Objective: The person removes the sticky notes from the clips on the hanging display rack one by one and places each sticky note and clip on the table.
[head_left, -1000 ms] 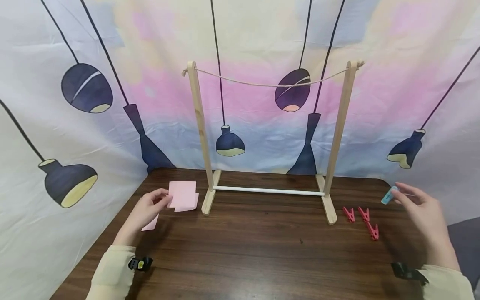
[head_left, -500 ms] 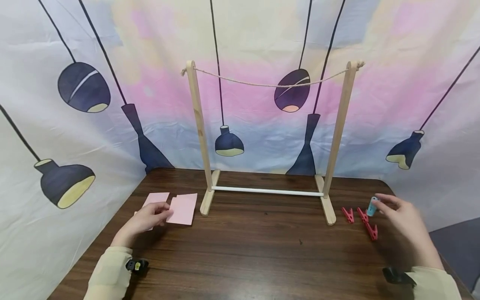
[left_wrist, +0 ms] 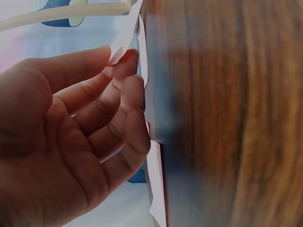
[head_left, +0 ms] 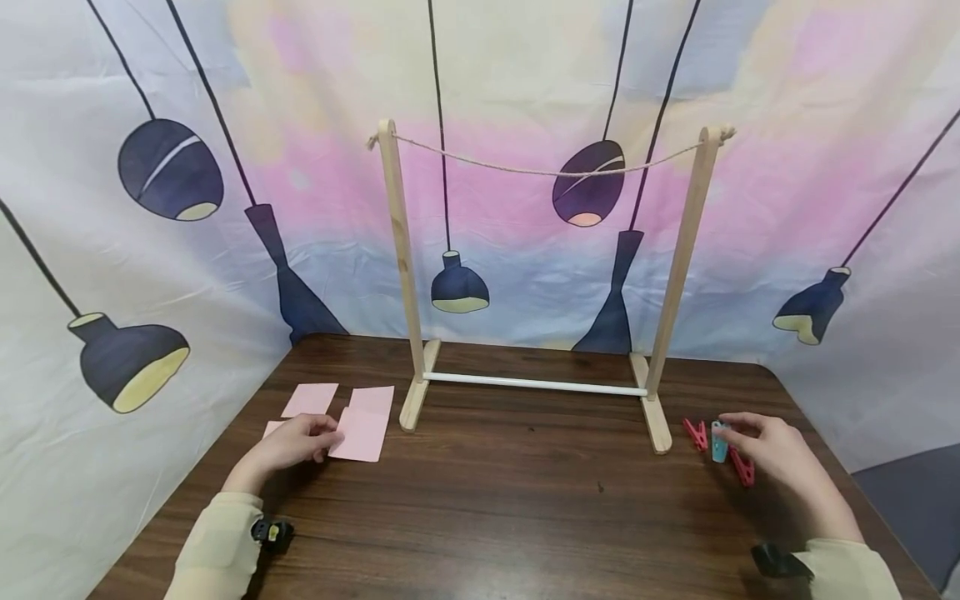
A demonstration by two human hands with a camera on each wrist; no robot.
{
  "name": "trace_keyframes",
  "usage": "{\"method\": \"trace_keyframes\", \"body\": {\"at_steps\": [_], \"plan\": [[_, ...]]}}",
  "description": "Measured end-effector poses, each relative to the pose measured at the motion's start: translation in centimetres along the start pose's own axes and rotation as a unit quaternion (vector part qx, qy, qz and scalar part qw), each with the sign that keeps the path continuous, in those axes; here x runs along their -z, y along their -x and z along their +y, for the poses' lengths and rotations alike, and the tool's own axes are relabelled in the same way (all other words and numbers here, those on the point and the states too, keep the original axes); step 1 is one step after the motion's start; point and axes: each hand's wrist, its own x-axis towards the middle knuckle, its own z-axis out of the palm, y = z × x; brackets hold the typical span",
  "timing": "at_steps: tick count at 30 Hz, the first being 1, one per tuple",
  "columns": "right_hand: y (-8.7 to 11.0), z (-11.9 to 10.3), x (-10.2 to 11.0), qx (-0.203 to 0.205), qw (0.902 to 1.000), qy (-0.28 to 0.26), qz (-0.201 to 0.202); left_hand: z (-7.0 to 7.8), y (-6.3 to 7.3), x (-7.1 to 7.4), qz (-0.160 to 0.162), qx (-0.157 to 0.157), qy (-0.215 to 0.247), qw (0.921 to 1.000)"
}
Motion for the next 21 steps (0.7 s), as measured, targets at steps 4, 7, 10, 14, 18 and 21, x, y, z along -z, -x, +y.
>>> {"method": "trace_keyframes", "body": {"at_steps": [4, 7, 10, 14, 18, 21], "plan": [[-0.2, -0.1, -0.4, 0.002, 0.9999, 0.001, -0.017, 0.0, 0.2, -0.1, 0.005, 0.012, -0.006, 0.9999], [-0.4, -0.1, -0.7, -0.009, 0.9992, 0.002, -0.038, 0.0, 0.3, -0.1, 0.009, 0.018, -0.018, 0.9996], [-0.5, -0.1, -1.0, -0.015, 0.9981, 0.010, -0.058, 0.0, 0.3, 0.0, 0.011, 0.033, -0.027, 0.9990], [-0.6, -0.1, -1.3, -0.012, 0.9969, 0.017, -0.076, 0.1, 0.3, 0.1, 0.009, 0.048, -0.028, 0.9984], [-0.7, -0.1, -1.7, -0.009, 0.9956, 0.017, -0.091, 0.2, 0.4, 0.2, 0.006, 0.053, -0.026, 0.9982], [-0.9, 0.0, -1.9, -0.011, 0.9947, 0.015, -0.101, 0.4, 0.4, 0.2, 0.007, 0.062, -0.025, 0.9977]]}}
